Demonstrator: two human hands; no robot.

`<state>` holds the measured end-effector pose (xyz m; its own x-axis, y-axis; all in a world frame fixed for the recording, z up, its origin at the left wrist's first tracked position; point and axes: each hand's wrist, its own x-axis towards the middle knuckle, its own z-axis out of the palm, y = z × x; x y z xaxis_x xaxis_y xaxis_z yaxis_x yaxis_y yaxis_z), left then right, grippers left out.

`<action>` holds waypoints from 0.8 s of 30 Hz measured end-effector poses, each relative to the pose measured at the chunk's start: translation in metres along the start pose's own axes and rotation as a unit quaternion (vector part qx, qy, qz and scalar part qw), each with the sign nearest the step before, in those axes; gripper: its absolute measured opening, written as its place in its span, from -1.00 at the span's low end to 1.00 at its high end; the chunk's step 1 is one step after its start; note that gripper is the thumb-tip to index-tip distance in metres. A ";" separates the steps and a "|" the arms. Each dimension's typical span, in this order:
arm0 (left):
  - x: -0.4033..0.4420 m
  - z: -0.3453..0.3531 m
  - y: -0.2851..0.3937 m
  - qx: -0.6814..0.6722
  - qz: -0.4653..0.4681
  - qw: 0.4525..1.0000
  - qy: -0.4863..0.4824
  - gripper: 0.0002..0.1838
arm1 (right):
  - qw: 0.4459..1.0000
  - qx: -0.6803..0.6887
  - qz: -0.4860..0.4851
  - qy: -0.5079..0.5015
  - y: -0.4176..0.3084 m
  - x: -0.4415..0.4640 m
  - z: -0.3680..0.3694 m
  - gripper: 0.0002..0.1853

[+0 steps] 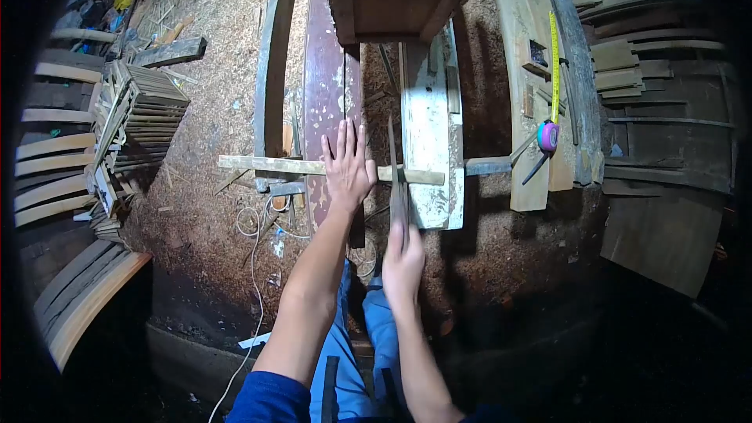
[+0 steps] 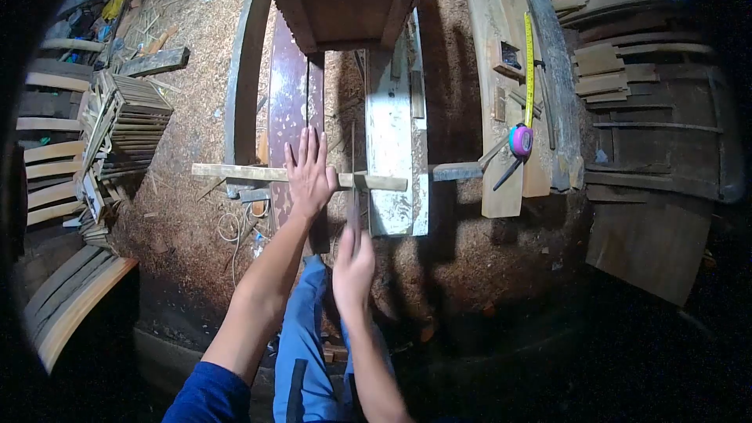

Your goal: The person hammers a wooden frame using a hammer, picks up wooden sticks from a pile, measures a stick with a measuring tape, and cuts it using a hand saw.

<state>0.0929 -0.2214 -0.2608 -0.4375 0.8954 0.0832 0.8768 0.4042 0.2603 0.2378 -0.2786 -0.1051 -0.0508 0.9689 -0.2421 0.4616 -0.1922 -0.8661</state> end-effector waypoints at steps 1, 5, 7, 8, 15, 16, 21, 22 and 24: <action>0.005 0.000 0.001 -0.002 -0.002 1.000 0.002 -0.15 | 1.000 -0.005 0.002 0.004 -0.009 -0.021 -0.011 -0.59; -0.002 -0.001 0.000 0.021 0.004 1.000 -0.005 -0.14 | 1.000 -0.023 0.015 0.008 0.007 0.012 0.012 -0.57; -0.001 -0.001 0.001 -0.007 -0.005 1.000 0.006 -0.15 | 0.999 -0.033 0.038 -0.010 0.000 0.015 0.006 -0.60; 0.004 0.000 0.001 -0.007 -0.005 1.000 0.011 -0.15 | 1.000 -0.001 0.013 -0.007 -0.001 0.002 -0.003 -0.61; -0.001 -0.002 0.001 0.007 0.002 1.000 -0.012 -0.14 | 0.997 -0.042 0.059 -0.024 0.006 0.024 0.016 -0.54; -0.005 0.001 0.003 0.006 0.003 1.000 -0.010 -0.14 | 0.999 -0.008 0.032 -0.013 0.014 0.009 0.008 -0.54; -0.001 -0.001 -0.002 -0.003 0.022 1.000 -0.014 -0.15 | 0.996 0.006 0.089 0.026 0.010 0.017 0.038 -0.57; -0.001 -0.003 0.000 -0.014 0.026 1.000 -0.003 -0.18 | 0.998 0.004 0.012 0.067 0.001 0.018 0.044 -0.57; 0.002 -0.001 -0.003 -0.023 0.016 1.000 0.002 -0.15 | 0.997 -0.009 0.078 0.004 -0.005 0.015 0.033 -0.62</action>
<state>0.0893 -0.2214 -0.2601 -0.4095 0.9072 0.0964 0.8806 0.3655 0.3015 0.2059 -0.2678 -0.1188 0.0298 0.9286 -0.3699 0.4788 -0.3381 -0.8102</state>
